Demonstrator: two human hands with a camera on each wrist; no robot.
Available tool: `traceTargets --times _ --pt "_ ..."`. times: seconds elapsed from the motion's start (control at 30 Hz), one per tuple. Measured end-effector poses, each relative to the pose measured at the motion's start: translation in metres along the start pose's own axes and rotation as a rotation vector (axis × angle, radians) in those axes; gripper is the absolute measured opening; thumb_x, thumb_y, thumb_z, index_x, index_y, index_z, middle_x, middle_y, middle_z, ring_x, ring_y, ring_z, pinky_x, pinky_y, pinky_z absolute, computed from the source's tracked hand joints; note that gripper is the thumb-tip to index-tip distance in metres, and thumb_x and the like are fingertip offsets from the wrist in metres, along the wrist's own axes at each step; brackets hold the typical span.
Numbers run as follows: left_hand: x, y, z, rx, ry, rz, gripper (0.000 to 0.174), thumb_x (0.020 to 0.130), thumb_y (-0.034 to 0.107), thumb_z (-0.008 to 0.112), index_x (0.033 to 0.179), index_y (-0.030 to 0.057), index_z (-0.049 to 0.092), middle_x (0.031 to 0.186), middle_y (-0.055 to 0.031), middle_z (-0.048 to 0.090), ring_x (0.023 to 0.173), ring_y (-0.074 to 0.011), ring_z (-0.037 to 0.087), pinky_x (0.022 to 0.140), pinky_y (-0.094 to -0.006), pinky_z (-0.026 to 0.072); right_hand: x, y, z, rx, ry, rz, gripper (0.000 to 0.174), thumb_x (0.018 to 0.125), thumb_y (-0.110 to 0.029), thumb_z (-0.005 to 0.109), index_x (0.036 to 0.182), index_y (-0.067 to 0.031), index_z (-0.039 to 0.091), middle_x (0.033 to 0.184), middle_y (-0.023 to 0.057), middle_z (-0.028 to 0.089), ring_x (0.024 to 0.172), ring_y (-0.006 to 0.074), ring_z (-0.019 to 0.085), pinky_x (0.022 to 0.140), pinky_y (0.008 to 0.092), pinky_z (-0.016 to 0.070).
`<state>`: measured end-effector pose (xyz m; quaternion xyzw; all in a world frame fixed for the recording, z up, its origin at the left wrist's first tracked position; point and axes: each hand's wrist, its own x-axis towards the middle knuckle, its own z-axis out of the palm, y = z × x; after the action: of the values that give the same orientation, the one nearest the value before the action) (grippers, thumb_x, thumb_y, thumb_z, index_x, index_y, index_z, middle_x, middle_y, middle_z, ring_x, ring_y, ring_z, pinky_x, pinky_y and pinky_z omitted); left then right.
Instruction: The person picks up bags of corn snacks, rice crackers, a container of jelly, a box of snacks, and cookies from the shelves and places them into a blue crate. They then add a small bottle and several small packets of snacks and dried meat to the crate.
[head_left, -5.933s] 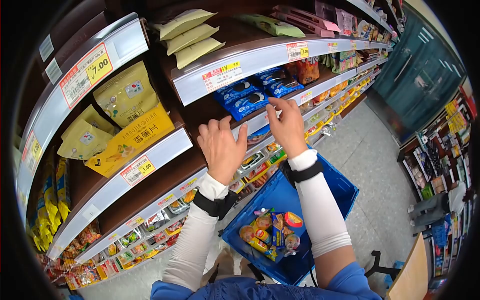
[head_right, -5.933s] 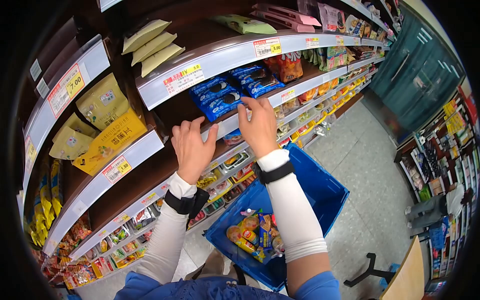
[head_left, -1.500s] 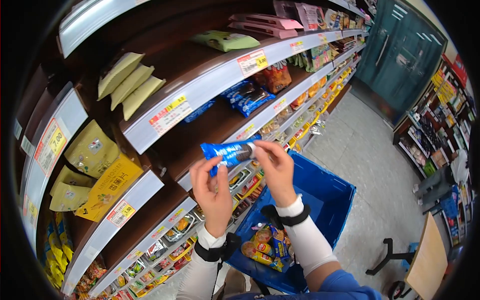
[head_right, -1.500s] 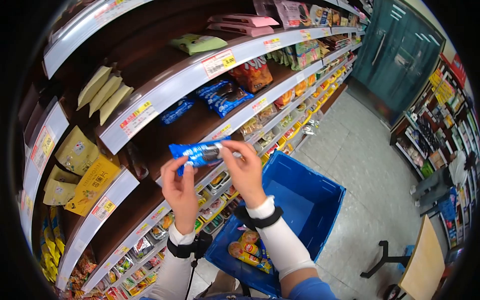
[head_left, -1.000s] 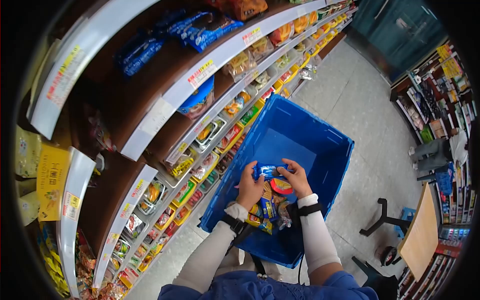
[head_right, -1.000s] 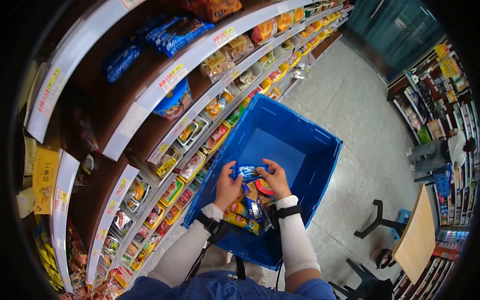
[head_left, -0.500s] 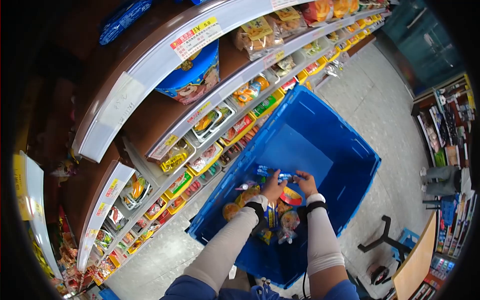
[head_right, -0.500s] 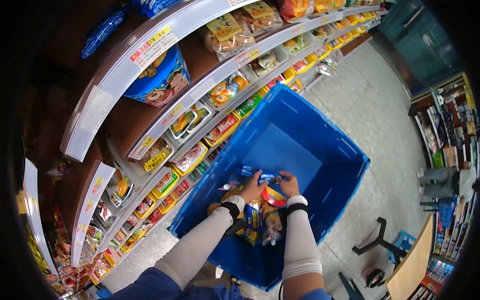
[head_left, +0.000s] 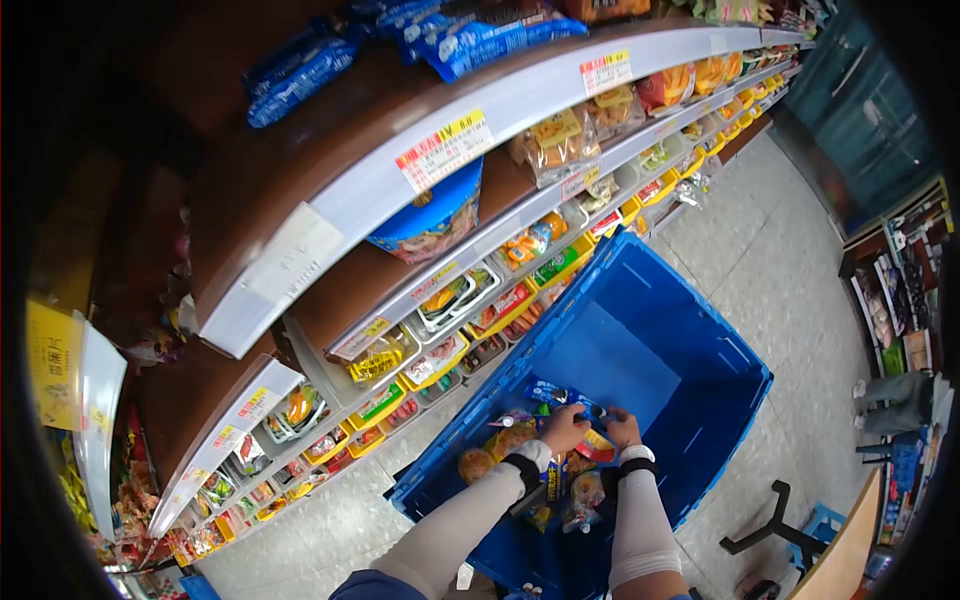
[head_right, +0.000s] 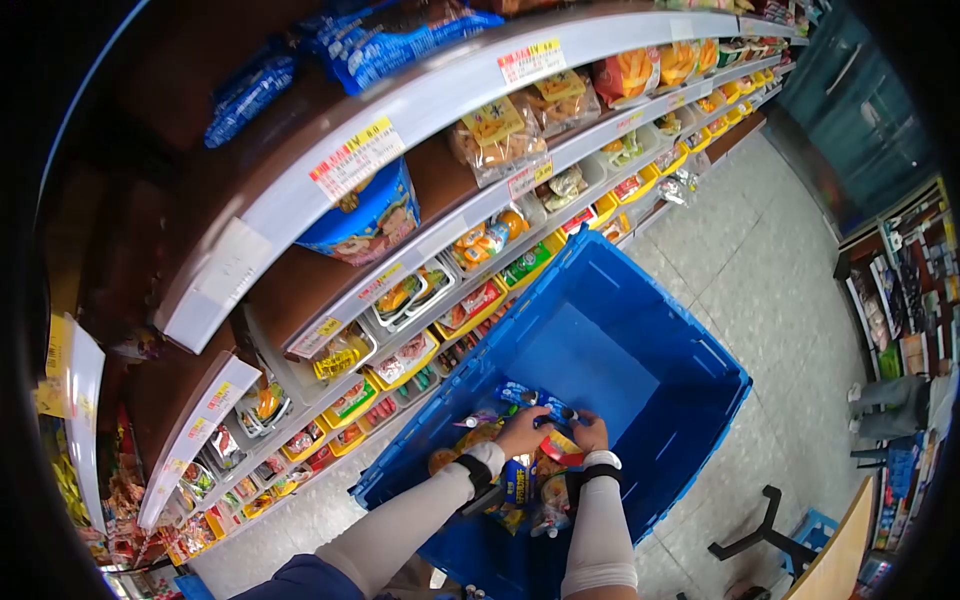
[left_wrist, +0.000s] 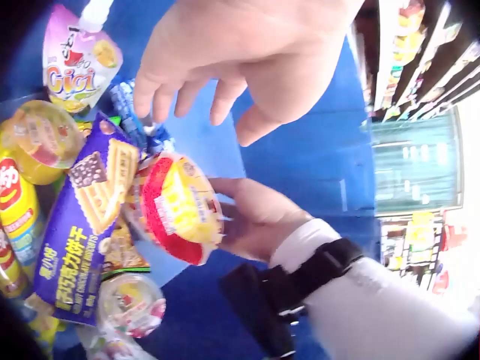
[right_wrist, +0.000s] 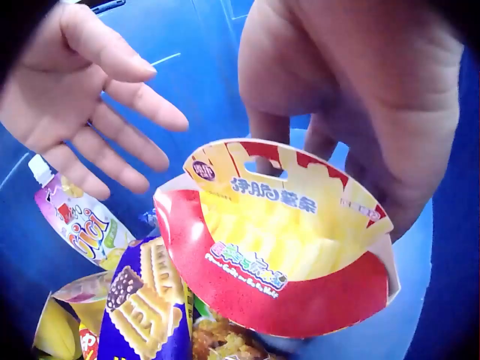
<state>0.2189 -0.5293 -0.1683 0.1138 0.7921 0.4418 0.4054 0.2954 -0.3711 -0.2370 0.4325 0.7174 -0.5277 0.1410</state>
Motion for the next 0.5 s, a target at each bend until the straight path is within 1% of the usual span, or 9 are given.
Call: traceTargets --times 0.03,0.07,0.1,0.17,0.2,0.3,0.37,0.43,0.5 --pt "-0.006 0.008 -0.006 -0.124 0.024 0.004 0.043 0.076 0.026 0.059 0.112 0.0039 0.05 0.11 -0.0174 0.051 0.104 -0.0332 0.047 0.089 -0.0366 0.0373 -0.002 -0.007 0.0 -0.096 0.141 -0.097 0.034 0.072 -0.017 0.062 0.101 -0.0016 0.059 0.1 0.0161 0.06 0.092 0.0249 0.057 0.081 0.0308 0.0422" --pt "-0.012 0.016 -0.013 -0.117 0.045 0.032 0.038 0.077 0.022 0.058 0.11 0.0038 0.051 0.106 -0.0161 0.054 0.1 -0.031 0.051 0.084 -0.0359 0.0412 -0.005 -0.014 -0.002 -0.069 0.174 -0.162 0.032 0.072 -0.017 0.062 0.101 -0.0019 0.059 0.099 0.0166 0.06 0.093 0.0252 0.057 0.08 0.0304 0.0428" --pt "-0.024 0.036 -0.026 -0.113 0.052 0.049 0.038 0.077 0.022 0.058 0.11 0.0038 0.051 0.106 -0.0161 0.054 0.1 -0.031 0.051 0.084 -0.0359 0.0412 -0.014 -0.032 -0.004 -0.065 0.182 -0.178 0.032 0.072 -0.017 0.062 0.101 -0.0019 0.059 0.099 0.0166 0.06 0.093 0.0252 0.057 0.08 0.0304 0.0428" --pt "-0.055 0.083 -0.059 -0.325 0.099 0.146 0.033 0.079 0.018 0.057 0.108 0.0042 0.052 0.106 -0.0153 0.054 0.094 -0.0265 0.055 0.077 -0.0342 0.0445 -0.037 -0.08 -0.011 -0.015 0.244 -0.279 0.031 0.073 -0.017 0.061 0.1 -0.0021 0.059 0.097 0.0143 0.061 0.089 0.0216 0.058 0.077 0.0296 0.0441" --pt "-0.063 0.096 -0.071 -0.328 0.18 0.272 0.031 0.079 0.016 0.057 0.108 0.005 0.053 0.104 -0.0142 0.056 0.088 -0.0229 0.057 0.073 -0.0322 0.0458 -0.053 -0.114 -0.014 0.087 0.252 -0.354 0.027 0.075 -0.015 0.06 0.099 -0.0018 0.059 0.091 0.0113 0.062 0.081 0.0171 0.059 0.072 0.0274 0.0452" --pt "-0.107 0.177 -0.129 -0.335 0.396 0.555 0.028 0.079 0.014 0.057 0.105 0.0043 0.054 0.098 -0.0121 0.058 0.085 -0.0223 0.057 0.072 -0.0311 0.0452 -0.088 -0.206 -0.03 0.237 0.256 -0.603 0.021 0.079 -0.012 0.057 0.097 -0.0017 0.059 0.084 0.0055 0.061 0.074 0.0112 0.056 0.066 0.0236 0.0448" --pt "-0.135 0.229 -0.169 -0.119 0.584 0.789 0.025 0.076 0.008 0.057 0.1 0.0023 0.055 0.092 -0.0134 0.057 0.085 -0.0277 0.055 0.074 -0.0315 0.0434 -0.12 -0.276 -0.039 0.33 0.267 -0.796 0.02 0.08 -0.01 0.057 0.099 -0.0024 0.058 0.086 0.0035 0.06 0.076 0.0097 0.055 0.065 0.0221 0.0442" --pt "-0.151 0.263 -0.2 0.073 0.783 0.929 0.024 0.075 0.006 0.056 0.099 0.0031 0.054 0.099 -0.0139 0.054 0.094 -0.0303 0.049 0.082 -0.0367 0.0384 -0.153 -0.337 -0.048 0.369 0.281 -0.942 0.021 0.081 -0.008 0.056 0.101 -0.0035 0.057 0.092 0.0028 0.057 0.081 0.0092 0.054 0.065 0.0209 0.0437" --pt "-0.161 0.29 -0.231 0.284 0.95 0.976 0.03 0.074 0.008 0.059 0.103 0.0032 0.054 0.104 -0.0144 0.053 0.101 -0.0298 0.047 0.089 -0.0372 0.0345 -0.172 -0.387 -0.056 0.32 0.331 -1.088 0.023 0.079 -0.009 0.056 0.102 -0.0045 0.057 0.091 0.006 0.056 0.08 0.0113 0.054 0.062 0.0215 0.0428"
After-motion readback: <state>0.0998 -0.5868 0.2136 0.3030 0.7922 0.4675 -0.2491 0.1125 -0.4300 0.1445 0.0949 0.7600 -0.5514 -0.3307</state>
